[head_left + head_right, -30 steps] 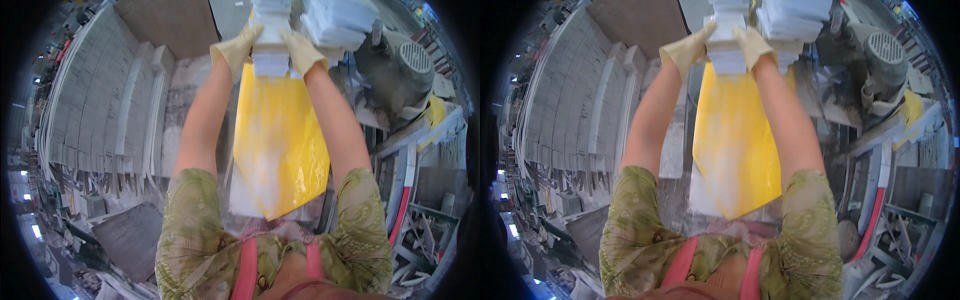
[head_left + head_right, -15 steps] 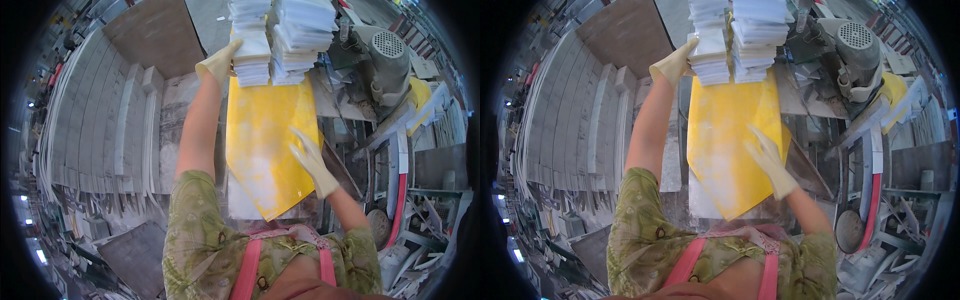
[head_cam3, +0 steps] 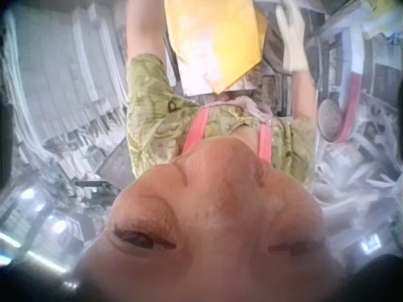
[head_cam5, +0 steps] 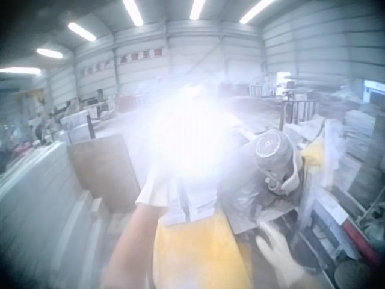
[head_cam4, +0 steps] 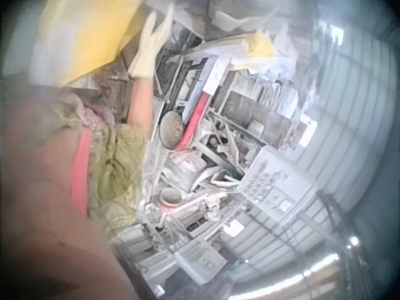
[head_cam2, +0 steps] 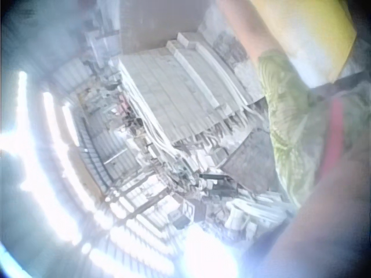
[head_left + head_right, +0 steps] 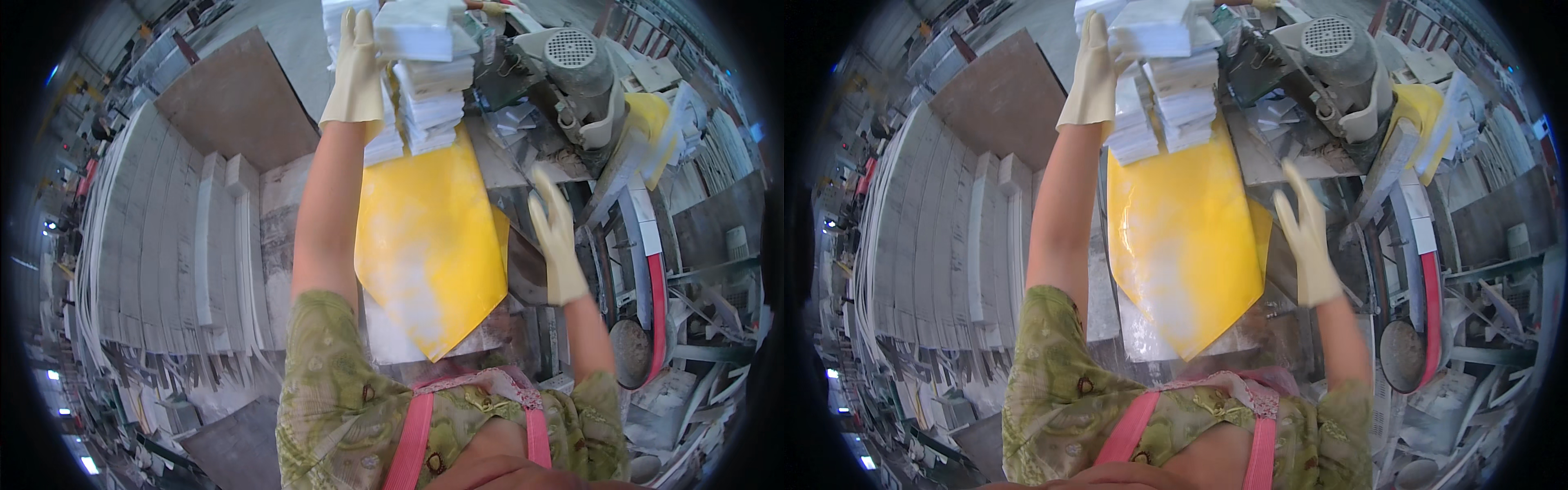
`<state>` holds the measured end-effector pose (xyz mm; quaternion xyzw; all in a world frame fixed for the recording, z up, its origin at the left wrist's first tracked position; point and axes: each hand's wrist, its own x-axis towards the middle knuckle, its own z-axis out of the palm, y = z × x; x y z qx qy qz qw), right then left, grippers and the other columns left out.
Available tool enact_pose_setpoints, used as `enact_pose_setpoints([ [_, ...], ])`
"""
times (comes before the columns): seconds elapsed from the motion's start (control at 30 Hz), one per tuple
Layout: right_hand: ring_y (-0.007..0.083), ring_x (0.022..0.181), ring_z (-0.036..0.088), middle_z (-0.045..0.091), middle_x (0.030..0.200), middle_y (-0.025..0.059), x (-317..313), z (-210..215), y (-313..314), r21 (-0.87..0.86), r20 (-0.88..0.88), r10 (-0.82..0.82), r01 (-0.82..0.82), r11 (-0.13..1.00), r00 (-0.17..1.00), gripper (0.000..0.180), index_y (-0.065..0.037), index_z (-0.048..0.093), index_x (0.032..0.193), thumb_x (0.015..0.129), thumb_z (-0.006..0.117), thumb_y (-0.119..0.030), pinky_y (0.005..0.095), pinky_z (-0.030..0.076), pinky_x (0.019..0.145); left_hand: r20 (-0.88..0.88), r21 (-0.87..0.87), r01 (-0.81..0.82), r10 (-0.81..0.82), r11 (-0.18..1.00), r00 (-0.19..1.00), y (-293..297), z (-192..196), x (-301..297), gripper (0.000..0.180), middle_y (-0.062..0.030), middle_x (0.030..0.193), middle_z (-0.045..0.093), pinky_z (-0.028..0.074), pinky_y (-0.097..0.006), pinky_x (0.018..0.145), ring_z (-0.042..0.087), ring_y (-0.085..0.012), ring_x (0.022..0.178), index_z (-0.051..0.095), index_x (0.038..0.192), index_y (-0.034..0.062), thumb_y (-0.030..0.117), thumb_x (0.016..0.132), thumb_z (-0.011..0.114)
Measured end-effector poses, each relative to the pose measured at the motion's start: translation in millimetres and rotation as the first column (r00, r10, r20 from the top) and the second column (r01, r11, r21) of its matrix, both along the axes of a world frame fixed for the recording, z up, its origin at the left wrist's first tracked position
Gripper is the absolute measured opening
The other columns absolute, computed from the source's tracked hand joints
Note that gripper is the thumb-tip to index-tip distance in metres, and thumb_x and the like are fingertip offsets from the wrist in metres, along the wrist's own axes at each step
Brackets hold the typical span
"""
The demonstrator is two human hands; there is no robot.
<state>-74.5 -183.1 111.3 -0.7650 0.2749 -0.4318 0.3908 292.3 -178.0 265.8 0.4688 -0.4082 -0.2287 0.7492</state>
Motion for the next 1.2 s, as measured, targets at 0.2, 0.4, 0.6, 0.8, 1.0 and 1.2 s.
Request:
enact_pose_setpoints([
  [0.2,0.0307,0.136,0.048,0.052,0.144,0.0187,149,112,-116,-0.371,0.186,0.258,-0.176,0.912,0.948,0.060,-0.004,0.050,0.143,0.094,0.066,-0.036,0.0385,0.038,0.112,0.002,0.036,0.022,-0.022,0.999,1.000,-5,7,-22,0.064,-0.0147,0.139,0.053,0.048,-0.042,0.100,0.057,-0.0285,0.122,0.039,0.150,0.0038,0.046,0.102,0.044],
  [0.4,0.0353,0.129,0.053,0.053,0.143,0.0198,205,150,-136,-0.361,-0.394,-0.171,0.019,0.932,0.903,0.060,-0.007,0.044,0.146,0.098,0.056,-0.039,0.0439,0.039,0.108,-0.062,0.011,-0.086,0.086,0.996,0.994,-12,7,-29,0.058,-0.0143,0.130,0.059,0.050,-0.039,0.094,0.060,-0.0233,0.112,0.049,0.143,0.0027,0.042,0.101,0.046],
  [0.6,0.0371,0.126,0.052,0.060,0.133,0.0216,200,165,-147,-0.180,-0.559,-0.012,-0.107,0.978,0.829,0.087,-0.002,0.061,0.128,0.095,0.025,-0.075,0.0406,0.038,0.106,-0.067,0.009,-0.208,0.208,0.978,0.976,-24,3,-32,0.050,-0.0138,0.118,0.063,0.049,-0.036,0.087,0.060,-0.0204,0.104,0.057,0.132,-0.0005,0.036,0.100,0.045],
  [0.8,0.0348,0.135,0.048,0.056,0.140,0.0215,204,153,-144,-0.166,-0.260,-0.003,-0.041,0.985,0.966,0.087,-0.004,0.057,0.137,0.095,0.028,-0.074,0.0394,0.035,0.110,0.101,0.029,-0.334,0.330,0.942,0.939,-56,-14,-28,0.052,-0.0253,0.118,0.063,0.047,-0.040,0.092,0.060,-0.0377,0.102,0.056,0.129,-0.0039,0.034,0.099,0.040],
  [1.0,0.0379,0.135,0.047,0.055,0.140,0.0236,213,143,-166,-0.166,-0.300,-0.057,0.007,0.986,0.952,0.079,-0.003,0.055,0.138,0.099,0.027,-0.066,0.0408,0.035,0.110,0.241,0.226,-0.498,0.447,0.837,0.861,-80,-12,-25,0.056,-0.0335,0.116,0.063,0.045,-0.047,0.097,0.057,-0.0494,0.111,0.062,0.116,-0.0066,0.038,0.097,0.035],
  [1.2,0.0364,0.123,0.057,0.064,0.129,0.0151,211,158,-156,-0.242,-0.356,-0.134,0.047,0.969,0.925,0.061,-0.011,0.063,0.128,0.103,0.027,-0.052,0.0436,0.042,0.103,0.240,0.317,-0.451,0.389,0.835,0.889,-56,5,-43,0.051,-0.0306,0.118,0.064,0.046,-0.049,0.096,0.058,-0.0473,0.112,0.063,0.115,-0.0058,0.034,0.097,0.037],
])
